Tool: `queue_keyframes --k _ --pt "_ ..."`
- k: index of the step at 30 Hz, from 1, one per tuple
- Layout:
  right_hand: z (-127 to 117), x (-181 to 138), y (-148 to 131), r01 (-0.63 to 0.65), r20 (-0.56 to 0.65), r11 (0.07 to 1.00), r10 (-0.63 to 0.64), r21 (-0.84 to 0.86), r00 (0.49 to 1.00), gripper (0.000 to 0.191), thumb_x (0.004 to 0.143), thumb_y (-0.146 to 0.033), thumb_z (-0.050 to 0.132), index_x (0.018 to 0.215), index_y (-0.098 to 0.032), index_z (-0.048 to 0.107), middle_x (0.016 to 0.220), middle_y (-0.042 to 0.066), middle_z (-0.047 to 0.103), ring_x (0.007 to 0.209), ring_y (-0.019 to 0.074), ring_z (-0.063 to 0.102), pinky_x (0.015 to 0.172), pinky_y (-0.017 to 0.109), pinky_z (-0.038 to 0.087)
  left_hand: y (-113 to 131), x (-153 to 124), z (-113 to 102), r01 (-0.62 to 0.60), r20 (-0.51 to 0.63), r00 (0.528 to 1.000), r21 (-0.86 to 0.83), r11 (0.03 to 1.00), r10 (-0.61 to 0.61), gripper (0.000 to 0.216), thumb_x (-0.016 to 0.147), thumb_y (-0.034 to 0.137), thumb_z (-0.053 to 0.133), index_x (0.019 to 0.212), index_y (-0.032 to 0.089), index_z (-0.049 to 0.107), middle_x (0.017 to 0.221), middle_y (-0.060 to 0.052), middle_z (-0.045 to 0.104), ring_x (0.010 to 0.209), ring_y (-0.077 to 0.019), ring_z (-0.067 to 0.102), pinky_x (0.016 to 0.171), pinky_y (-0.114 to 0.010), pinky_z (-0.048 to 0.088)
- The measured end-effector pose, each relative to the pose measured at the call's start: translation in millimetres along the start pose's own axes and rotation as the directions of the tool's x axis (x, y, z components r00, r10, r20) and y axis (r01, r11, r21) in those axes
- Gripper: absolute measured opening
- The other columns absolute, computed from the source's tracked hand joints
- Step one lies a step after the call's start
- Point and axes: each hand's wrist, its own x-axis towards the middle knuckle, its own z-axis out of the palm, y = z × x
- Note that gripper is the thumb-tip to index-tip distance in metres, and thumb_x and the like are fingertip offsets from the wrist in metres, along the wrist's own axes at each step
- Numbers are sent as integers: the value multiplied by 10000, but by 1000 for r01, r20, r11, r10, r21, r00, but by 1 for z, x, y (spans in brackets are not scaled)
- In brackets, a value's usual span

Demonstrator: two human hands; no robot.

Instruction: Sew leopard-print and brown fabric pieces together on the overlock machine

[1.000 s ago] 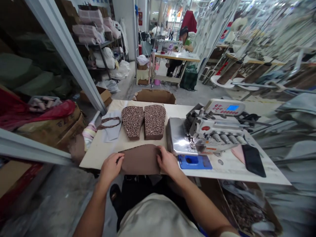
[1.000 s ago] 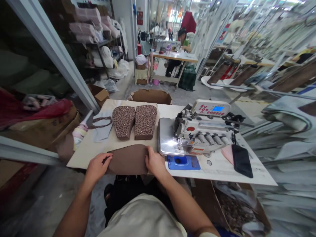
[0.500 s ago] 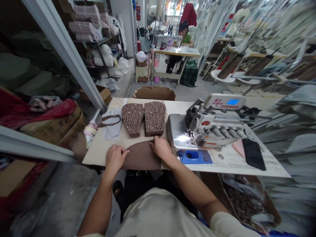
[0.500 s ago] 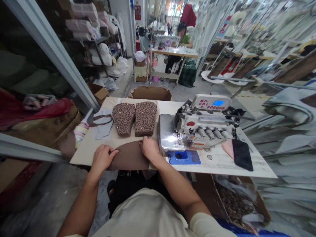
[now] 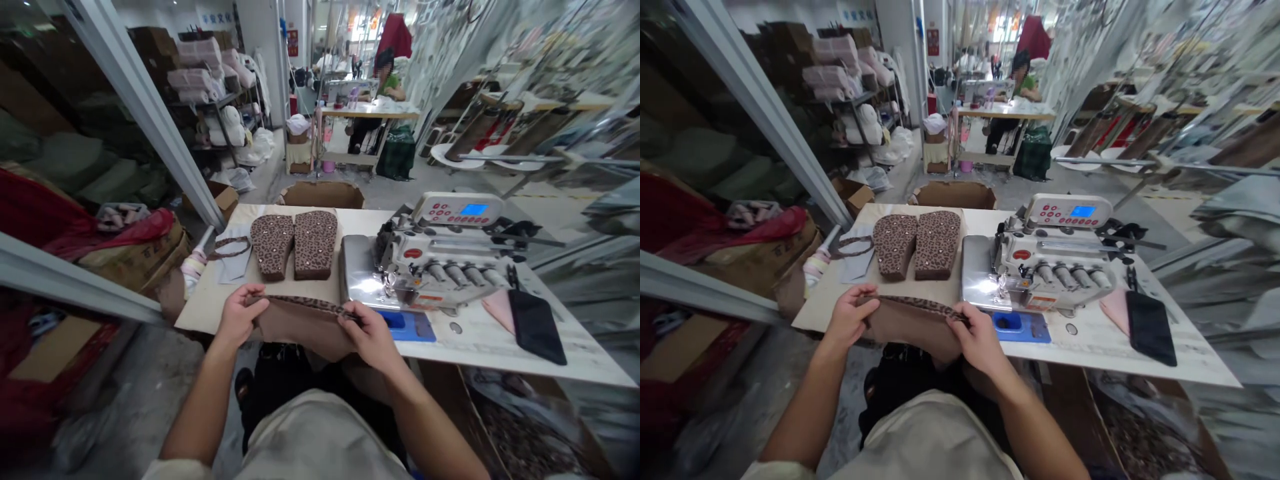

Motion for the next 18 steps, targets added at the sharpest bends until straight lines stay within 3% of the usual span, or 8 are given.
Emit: queue_keyframes --k 6,11,14,16,18 --pt "-45 -30 26 -76 -149 992 91 104 985 274 884 -464 662 795 -206 637 693 -12 581 669 167 515 624 259 423 9 7 65 -54 250 968 53 997 39 464 557 374 911 648 180 499 619 64 499 551 -68 425 526 -189 314" --pt "-69 -60 50 -157 -243 960 213 232 946 398 826 -593 721 771 -207 641 678 -1 590 645 168 512 604 267 430 15 18 118 -123 525 848 74 990 67 598 582 415 913 590 198 355 620 63 460 585 -71 390 565 -211 312" --pt "-69 -75 63 -202 -230 908 299 366 926 460 793 -645 751 742 -205 629 630 -16 554 594 148 475 560 255 415 22 34 147 -195 614 788 167 967 53 621 623 453 891 606 216 317 607 73 437 579 -78 378 577 -224 319" --pt "-61 -82 69 -227 -175 843 349 488 920 485 763 -656 783 726 -205 610 607 -31 534 558 129 452 528 240 403 27 46 165 -344 638 766 306 888 77 573 627 447 889 613 211 367 609 75 439 590 -93 392 582 -229 314" --pt "-47 -85 74 -242 -92 759 369 604 925 491 707 -630 847 749 -202 610 608 -43 539 538 112 452 513 227 409 31 56 182 -518 672 733 451 727 105 460 626 406 898 657 199 488 633 67 489 619 -118 440 604 -238 333"
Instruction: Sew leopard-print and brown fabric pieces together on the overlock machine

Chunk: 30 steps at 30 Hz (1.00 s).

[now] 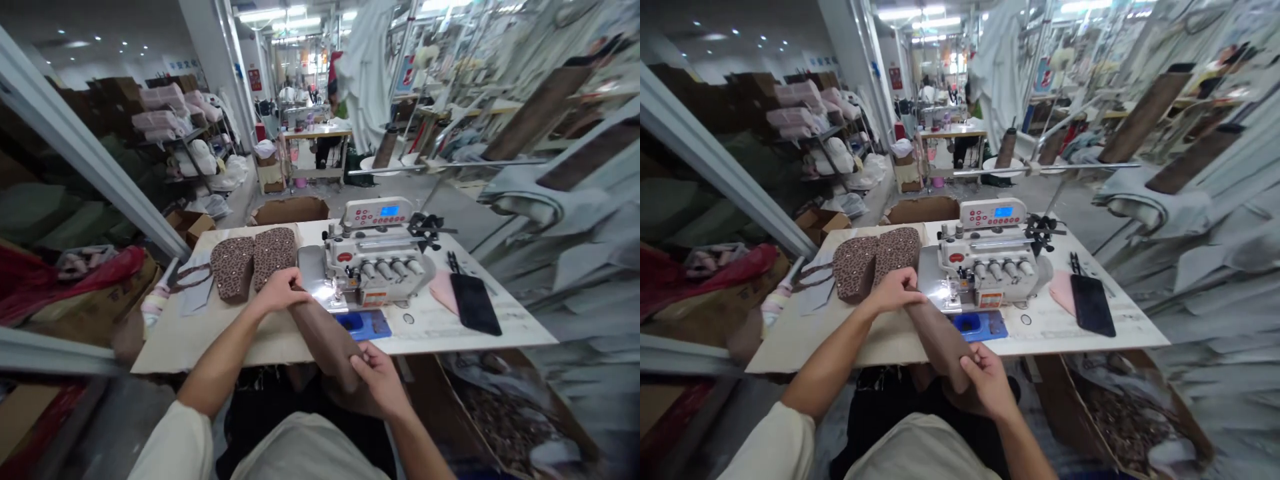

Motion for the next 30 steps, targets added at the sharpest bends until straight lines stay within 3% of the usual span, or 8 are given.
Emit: queue_keyframes --k 2,4,7,10,13,18,23,30 --pt "12 -2 13 -63 99 993 53 98 994 515 636 -589 911 843 -199 647 631 -50 570 515 99 462 491 219 426 6 11 6 -53 1 999 236 970 54 375 625 363 915 776 198 614 720 40 570 695 -157 521 667 -262 394" --pt "25 -2 24 -114 201 983 84 144 976 561 609 -566 936 939 -193 677 650 -45 603 492 96 479 460 216 440 10 13 16 -68 -80 991 404 912 109 406 637 351 930 924 198 687 873 -16 620 834 -214 584 773 -312 453" --pt "41 -2 38 -135 257 976 89 168 962 524 642 -569 922 900 -174 693 646 -28 619 483 101 517 442 218 466 16 -4 38 -36 -206 962 555 831 180 305 771 372 860 985 199 729 968 -70 598 942 -257 580 857 -375 474" --pt "48 -3 51 -151 265 973 101 176 959 496 673 -583 903 834 -160 701 636 -13 627 481 102 529 435 216 474 19 -33 63 -51 -229 941 630 775 249 158 947 331 667 1030 226 750 946 -79 587 918 -250 547 841 -396 468" --pt "49 -7 65 -192 300 968 137 161 944 495 668 -588 905 798 -151 713 619 -15 617 482 96 518 431 210 465 19 -60 83 -142 -186 920 662 736 345 315 970 244 593 1267 270 693 1073 -110 608 1008 -276 532 878 -444 463" --pt "46 -16 77 -218 301 960 158 177 940 503 672 -609 895 735 -144 712 583 -8 612 481 108 527 442 222 462 16 -77 93 -423 58 876 572 703 479 451 968 194 538 1404 297 594 1353 -136 584 1251 -322 493 1049 -548 422" --pt "39 -18 74 -207 215 957 163 204 963 500 654 -594 913 741 -140 723 587 -2 614 480 106 507 432 221 444 16 -73 90 -386 32 896 547 743 443 456 956 191 568 1409 240 567 1431 -144 575 1290 -343 490 1071 -570 414" --pt "26 -3 42 -193 317 964 128 184 940 504 652 -594 917 690 -142 695 537 -14 593 445 98 475 439 234 402 21 -60 84 -379 9 891 565 733 454 310 962 195 558 1258 218 649 1392 -143 604 1288 -339 492 1052 -561 417"
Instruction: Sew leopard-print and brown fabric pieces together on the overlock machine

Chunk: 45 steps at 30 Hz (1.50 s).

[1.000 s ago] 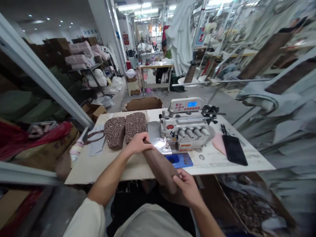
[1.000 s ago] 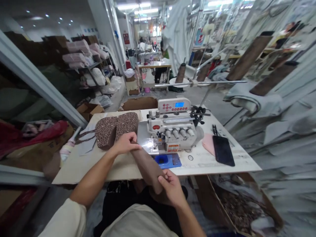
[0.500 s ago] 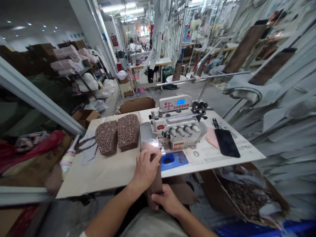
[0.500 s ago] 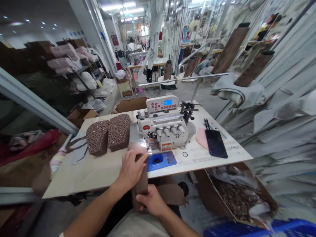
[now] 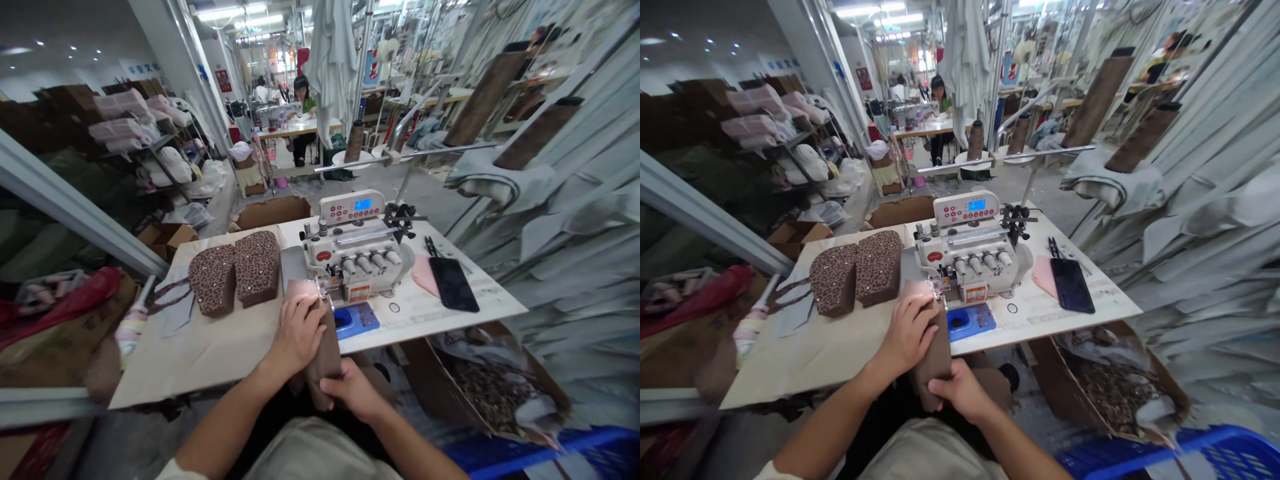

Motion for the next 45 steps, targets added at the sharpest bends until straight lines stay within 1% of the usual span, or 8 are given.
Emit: queue_keyframes --k 6,11,16,21,30,36,40,45 --pt "1 27 -42 68 13 997 -68 -39 998 491 660 -582 912 687 -140 701 525 -17 603 441 103 500 459 241 426 -2 14 -13 -48 64 997 36 998 46 331 924 79 516 1170 209 695 1204 -115 692 1111 -292 572 923 -491 410" --pt "7 59 -56 160 -87 984 -166 -75 982 445 644 -549 911 674 -158 700 528 -27 616 445 111 517 455 240 453 -10 19 -21 -105 114 988 42 994 100 258 897 99 580 1104 186 706 1134 -104 714 1044 -264 602 868 -446 397" --pt "9 74 -52 324 -214 903 -389 -283 896 465 691 -590 855 573 -174 684 505 13 640 477 153 548 489 278 475 -28 24 -19 -214 67 975 40 976 211 186 931 136 570 1039 180 715 1024 -76 725 949 -224 637 780 -373 402" --pt "7 73 -44 408 -245 821 -524 -400 815 441 798 -582 774 636 -175 721 587 41 704 550 190 616 546 296 502 -39 26 -15 -289 -32 957 26 957 290 216 1002 178 513 1012 172 729 944 -66 704 865 -191 625 738 -324 407" --pt "5 73 -38 483 -263 763 -617 -430 741 398 846 -542 749 688 -182 694 596 -17 606 542 127 498 542 249 454 -37 29 -15 -313 -71 945 77 947 319 254 1029 214 489 973 175 733 857 -59 668 805 -179 585 683 -317 352" --pt "-1 77 -25 522 -389 772 -634 -363 668 349 846 -519 770 751 -189 716 633 -9 631 576 140 530 557 259 470 -29 38 -12 -311 -14 950 85 947 313 285 1028 202 463 958 166 737 859 -66 674 769 -183 566 680 -329 343" --pt "-1 80 -20 546 -399 768 -641 -336 656 336 879 -504 750 749 -197 702 632 -1 671 577 151 589 576 273 508 -26 40 -12 -308 25 951 59 950 307 279 1003 163 463 973 167 740 858 -70 687 777 -186 588 679 -330 352" --pt "0 81 -20 594 -366 774 -630 -220 685 252 894 -461 759 863 -213 732 685 15 753 624 176 690 651 318 576 -34 38 -17 -259 31 965 -45 965 260 225 929 122 539 958 193 750 870 -67 716 827 -194 642 740 -340 418"
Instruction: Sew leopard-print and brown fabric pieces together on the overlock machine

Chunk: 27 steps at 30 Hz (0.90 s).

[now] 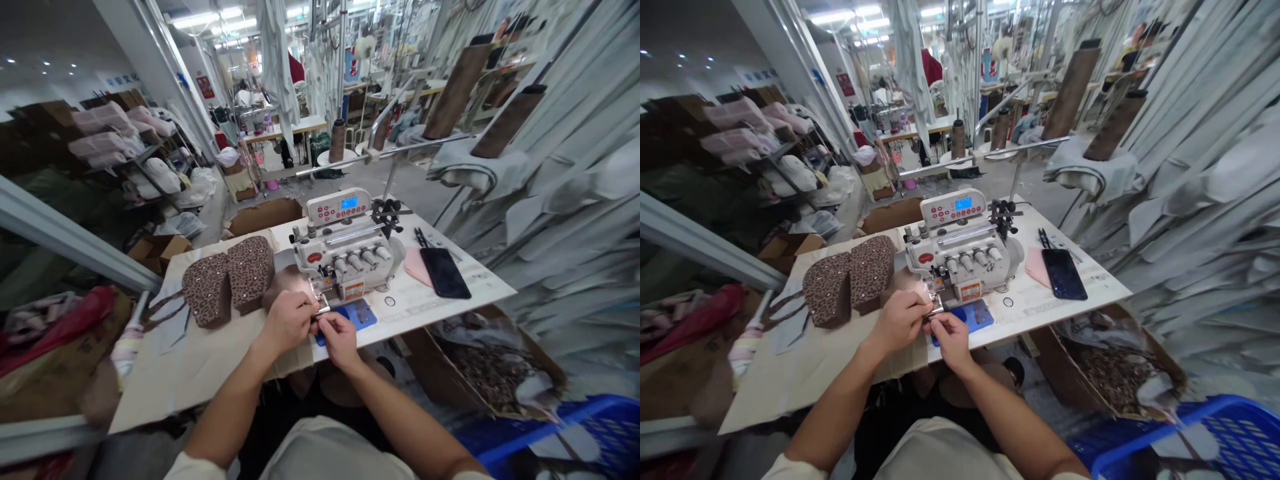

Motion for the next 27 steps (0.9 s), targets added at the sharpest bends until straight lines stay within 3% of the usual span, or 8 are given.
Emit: queue_keyframes --k 4,7,10,12,15,22,25,27 --pt "0 0 1 -29 3 999 29 25 1000 245 883 -456 775 878 -215 731 668 12 762 593 167 695 626 306 577 -14 -8 4 225 -156 956 -166 960 -250 233 883 112 567 942 223 763 1058 -72 744 1036 -225 671 977 -426 470" --pt "0 0 -2 -41 2 999 41 10 999 279 870 -484 777 863 -211 722 629 4 742 554 158 672 585 290 563 -22 -22 15 506 -260 726 -427 750 -637 346 840 175 614 1165 223 725 1327 -110 657 1228 -270 616 1060 -461 482" --pt "-1 -1 -6 -46 13 999 46 -29 999 320 865 -519 766 842 -205 708 577 -11 702 515 146 632 547 274 533 -21 -44 25 520 -62 562 -749 411 -825 689 772 189 640 1451 235 536 1448 -126 591 1247 -270 623 1015 -420 538" --pt "-1 -2 -9 -53 19 997 54 -56 998 345 864 -535 757 803 -203 684 539 -25 663 487 136 597 527 263 508 -16 -60 28 486 74 604 -823 294 -793 816 740 176 618 1533 230 435 1481 -128 571 1255 -265 626 994 -387 554" --pt "-1 -2 -9 -55 13 996 56 -76 998 367 867 -534 750 746 -206 637 488 -50 592 438 115 529 484 236 449 -7 -79 27 481 138 697 -818 316 -704 816 747 179 581 1546 169 413 1398 -141 619 1206 -256 649 957 -366 565" --pt "-2 -14 -22 -3 -17 995 1 -98 1000 366 865 -521 745 722 -219 598 525 -61 542 446 98 463 456 215 382 15 -92 16 460 -191 733 -568 682 -653 483 831 223 632 1311 189 674 1341 -128 587 1313 -304 550 1156 -501 424" --pt "-12 -35 -51 -39 228 982 82 -187 970 269 902 -439 719 774 -209 662 578 -35 613 496 117 535 513 233 452 37 -92 14 391 -188 806 -543 743 -561 444 903 232 593 1341 210 661 1342 -136 586 1256 -292 590 1101 -490 480" --pt "-21 -50 -72 -77 500 968 191 -241 845 220 888 -404 728 801 -202 718 626 -14 667 546 134 587 561 250 498 55 -85 18 303 -119 889 -569 764 -441 470 920 241 576 1386 227 636 1340 -140 593 1216 -284 615 1071 -475 509"
